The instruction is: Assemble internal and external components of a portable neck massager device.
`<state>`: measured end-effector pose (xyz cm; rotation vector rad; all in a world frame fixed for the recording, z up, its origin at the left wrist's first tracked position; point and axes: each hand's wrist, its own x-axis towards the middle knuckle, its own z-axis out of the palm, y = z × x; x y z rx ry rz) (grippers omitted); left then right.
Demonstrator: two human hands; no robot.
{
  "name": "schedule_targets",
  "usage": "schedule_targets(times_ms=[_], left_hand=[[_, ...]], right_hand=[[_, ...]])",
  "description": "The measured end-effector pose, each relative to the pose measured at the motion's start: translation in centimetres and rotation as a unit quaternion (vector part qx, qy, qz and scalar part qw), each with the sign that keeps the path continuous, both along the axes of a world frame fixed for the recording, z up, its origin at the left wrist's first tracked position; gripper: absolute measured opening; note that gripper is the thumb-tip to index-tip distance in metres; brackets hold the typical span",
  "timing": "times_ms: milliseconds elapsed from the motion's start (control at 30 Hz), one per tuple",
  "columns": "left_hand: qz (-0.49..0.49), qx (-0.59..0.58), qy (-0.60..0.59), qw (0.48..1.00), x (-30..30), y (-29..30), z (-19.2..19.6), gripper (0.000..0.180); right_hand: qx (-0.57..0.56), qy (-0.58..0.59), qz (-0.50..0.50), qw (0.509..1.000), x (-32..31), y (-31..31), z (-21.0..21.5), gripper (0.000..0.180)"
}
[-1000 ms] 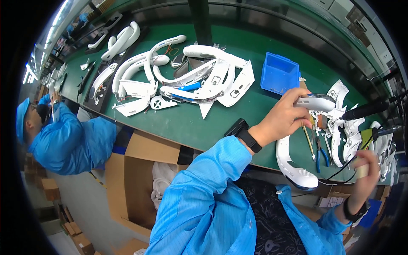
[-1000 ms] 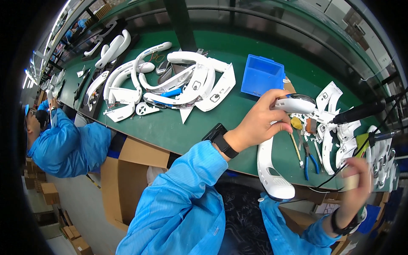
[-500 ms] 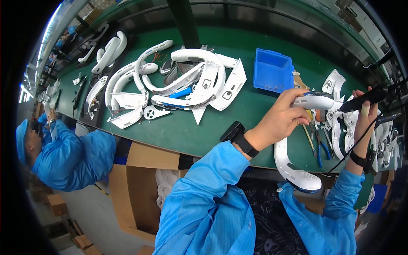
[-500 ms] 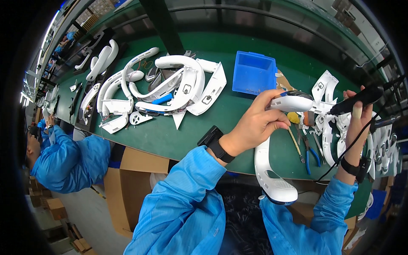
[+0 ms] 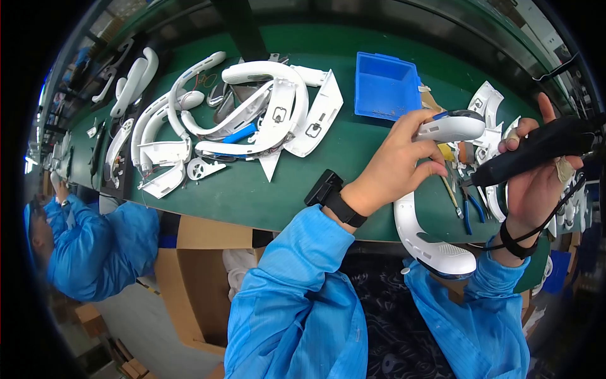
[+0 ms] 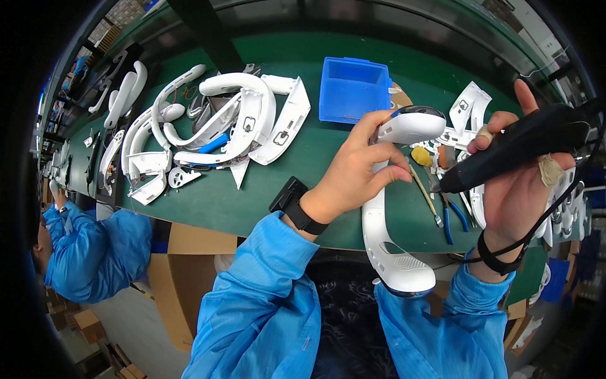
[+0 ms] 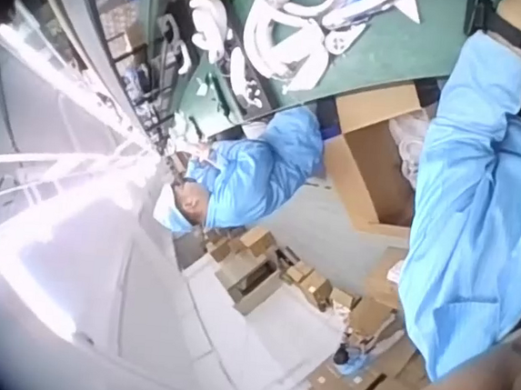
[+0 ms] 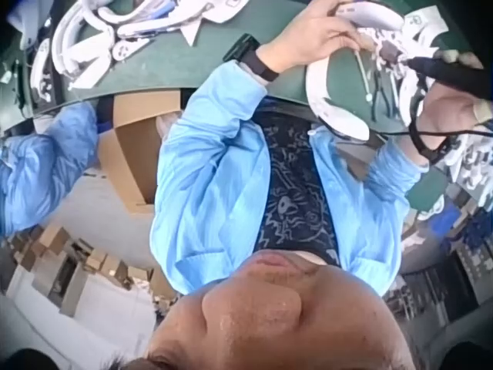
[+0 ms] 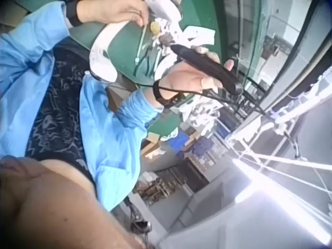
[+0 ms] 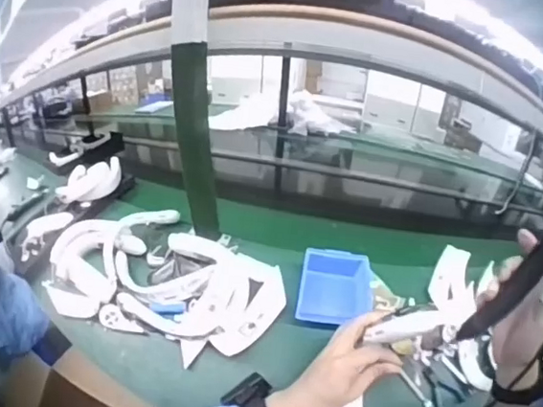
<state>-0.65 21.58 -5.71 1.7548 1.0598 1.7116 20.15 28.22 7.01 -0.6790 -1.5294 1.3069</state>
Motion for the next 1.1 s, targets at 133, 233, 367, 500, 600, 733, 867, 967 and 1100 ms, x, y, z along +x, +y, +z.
schedule_targets(times_ms=[133,233,367,500,600,733,867,967,1100], left_hand=[[0.013,0.036,0.029,0.999,0.3,0.4,-0.1,0.017],[0.034,0.016,0.045,0.998,0.1,0.5,0.0,0.018],[0.022,-0.034,0.030,0.999,-0.5,-0.1,0.0,0.020],[0.001,-0.043,0.037,0.998,-0.2,0.2,0.4,0.026],[0.013,-0.026,0.041,0.999,0.1,0.4,0.1,0.030],[0.006,-0.014,0.044,0.999,0.0,0.4,0.2,0.031],[-0.011,-0.022,0.040,0.999,-0.1,0.3,0.4,0.028],[-0.005,-0.011,0.048,0.999,-0.2,0.2,0.4,0.028],[0.007,-0.006,0.053,0.999,-0.4,0.2,0.2,0.029]], right_hand=[[-0.072,0.107,0.075,0.989,-0.2,-1.0,0.8,0.109],[-0.059,0.179,0.157,0.969,-0.6,-0.8,0.4,0.108],[-0.005,0.191,0.170,0.967,-2.4,-0.9,0.2,0.105],[0.033,0.174,0.192,0.965,-2.0,-1.0,0.6,0.107],[0.065,0.178,0.223,0.956,-2.3,-1.1,0.7,0.105],[0.061,0.164,0.268,0.947,-3.0,-2.0,1.0,0.107],[0.106,0.134,0.308,0.936,-2.5,-1.5,0.5,0.099],[0.081,0.145,0.304,0.938,-2.8,-1.6,0.1,0.093],[0.064,0.158,0.314,0.934,-3.1,-1.7,-0.3,0.092]])
